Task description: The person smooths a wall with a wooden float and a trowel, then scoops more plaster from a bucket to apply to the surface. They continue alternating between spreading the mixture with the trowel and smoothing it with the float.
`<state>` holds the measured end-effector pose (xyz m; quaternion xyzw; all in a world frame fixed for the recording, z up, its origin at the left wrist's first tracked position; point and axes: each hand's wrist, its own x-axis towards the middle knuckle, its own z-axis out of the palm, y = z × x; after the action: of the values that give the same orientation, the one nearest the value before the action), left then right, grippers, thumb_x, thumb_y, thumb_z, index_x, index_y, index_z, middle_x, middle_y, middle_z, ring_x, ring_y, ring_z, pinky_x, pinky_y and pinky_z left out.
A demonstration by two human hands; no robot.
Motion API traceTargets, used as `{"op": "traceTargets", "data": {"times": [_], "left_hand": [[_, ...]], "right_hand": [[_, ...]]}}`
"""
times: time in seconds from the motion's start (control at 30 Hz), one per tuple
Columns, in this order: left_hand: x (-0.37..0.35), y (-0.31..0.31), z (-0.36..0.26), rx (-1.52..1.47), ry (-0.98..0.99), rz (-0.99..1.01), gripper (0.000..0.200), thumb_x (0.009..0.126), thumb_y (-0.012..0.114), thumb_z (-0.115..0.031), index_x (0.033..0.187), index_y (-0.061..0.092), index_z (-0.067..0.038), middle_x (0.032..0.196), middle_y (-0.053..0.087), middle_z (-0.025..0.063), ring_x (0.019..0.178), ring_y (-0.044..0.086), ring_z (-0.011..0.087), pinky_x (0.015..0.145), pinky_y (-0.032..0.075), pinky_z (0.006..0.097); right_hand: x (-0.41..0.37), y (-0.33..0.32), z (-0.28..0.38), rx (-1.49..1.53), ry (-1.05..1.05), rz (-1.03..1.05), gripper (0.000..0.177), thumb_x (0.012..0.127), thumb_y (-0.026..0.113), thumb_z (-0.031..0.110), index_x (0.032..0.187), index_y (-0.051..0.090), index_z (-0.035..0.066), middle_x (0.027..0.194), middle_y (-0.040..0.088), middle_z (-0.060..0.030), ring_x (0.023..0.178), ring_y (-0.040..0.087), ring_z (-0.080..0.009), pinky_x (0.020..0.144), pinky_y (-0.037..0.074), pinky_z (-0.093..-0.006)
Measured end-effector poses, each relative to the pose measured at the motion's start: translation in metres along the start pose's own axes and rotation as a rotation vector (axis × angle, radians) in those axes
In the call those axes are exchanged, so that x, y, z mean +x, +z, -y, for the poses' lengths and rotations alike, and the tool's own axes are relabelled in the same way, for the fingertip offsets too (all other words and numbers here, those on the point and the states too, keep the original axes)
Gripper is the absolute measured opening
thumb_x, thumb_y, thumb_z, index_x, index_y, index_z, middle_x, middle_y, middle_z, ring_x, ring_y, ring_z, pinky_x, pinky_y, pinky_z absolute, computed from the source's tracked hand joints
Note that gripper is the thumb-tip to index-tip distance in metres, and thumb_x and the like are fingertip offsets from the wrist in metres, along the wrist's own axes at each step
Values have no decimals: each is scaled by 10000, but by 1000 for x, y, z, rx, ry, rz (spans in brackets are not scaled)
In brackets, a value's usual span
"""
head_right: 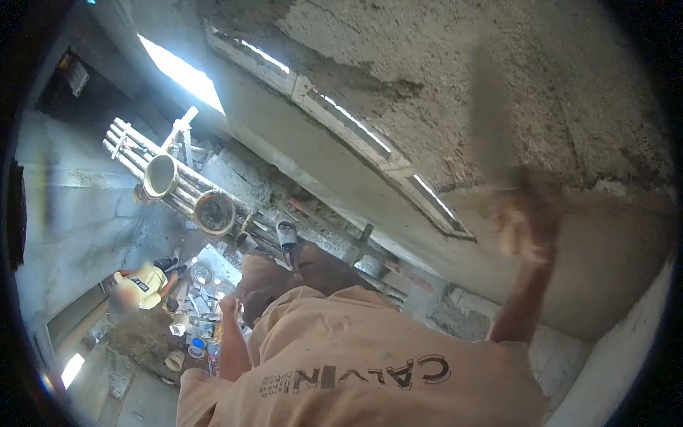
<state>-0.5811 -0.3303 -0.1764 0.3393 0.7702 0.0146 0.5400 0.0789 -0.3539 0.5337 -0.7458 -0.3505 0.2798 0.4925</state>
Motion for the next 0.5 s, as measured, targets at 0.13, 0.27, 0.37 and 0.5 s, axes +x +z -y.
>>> {"op": "traceTargets", "data": {"times": [0.13, 0.27, 0.37, 0.5], "left_hand": [[-45, 3, -15, -291, -182, 55, 250, 941, 602, -233, 980, 622, 13, 826, 663, 150, 626, 664, 257, 448, 483, 379], [-98, -16, -44, -488, -215, 24, 331, 929, 615, -246, 1114, 673, 23, 959, 716, 146, 820, 713, 235, 581, 527, 333], [-114, -27, -11, -703, -194, -29, 306, 942, 601, -249, 1072, 666, 20, 945, 717, 132, 777, 709, 222, 552, 513, 329], [-153, -30, 30, -579, -243, -91, 249, 952, 570, -253, 939, 664, -24, 837, 712, 107, 667, 698, 216, 493, 487, 330]], "right_hand": [[17, 73, -189, -33, 607, 248, 372, 978, 718, 373, 1093, 673, 22, 812, 674, -56, 643, 622, -132, 561, 511, -312], [-65, 104, -440, -921, 321, 264, 497, 853, 758, 480, 842, 723, -15, 858, 732, -256, 824, 726, -406, 740, 571, -503], [-94, 127, -446, -906, 484, 387, 467, 825, 761, 462, 891, 733, 1, 914, 727, -260, 897, 707, -447, 794, 561, -515], [-89, 170, -449, -964, 388, 488, 439, 829, 744, 421, 950, 729, -1, 969, 723, -260, 925, 705, -431, 821, 562, -507]]}}
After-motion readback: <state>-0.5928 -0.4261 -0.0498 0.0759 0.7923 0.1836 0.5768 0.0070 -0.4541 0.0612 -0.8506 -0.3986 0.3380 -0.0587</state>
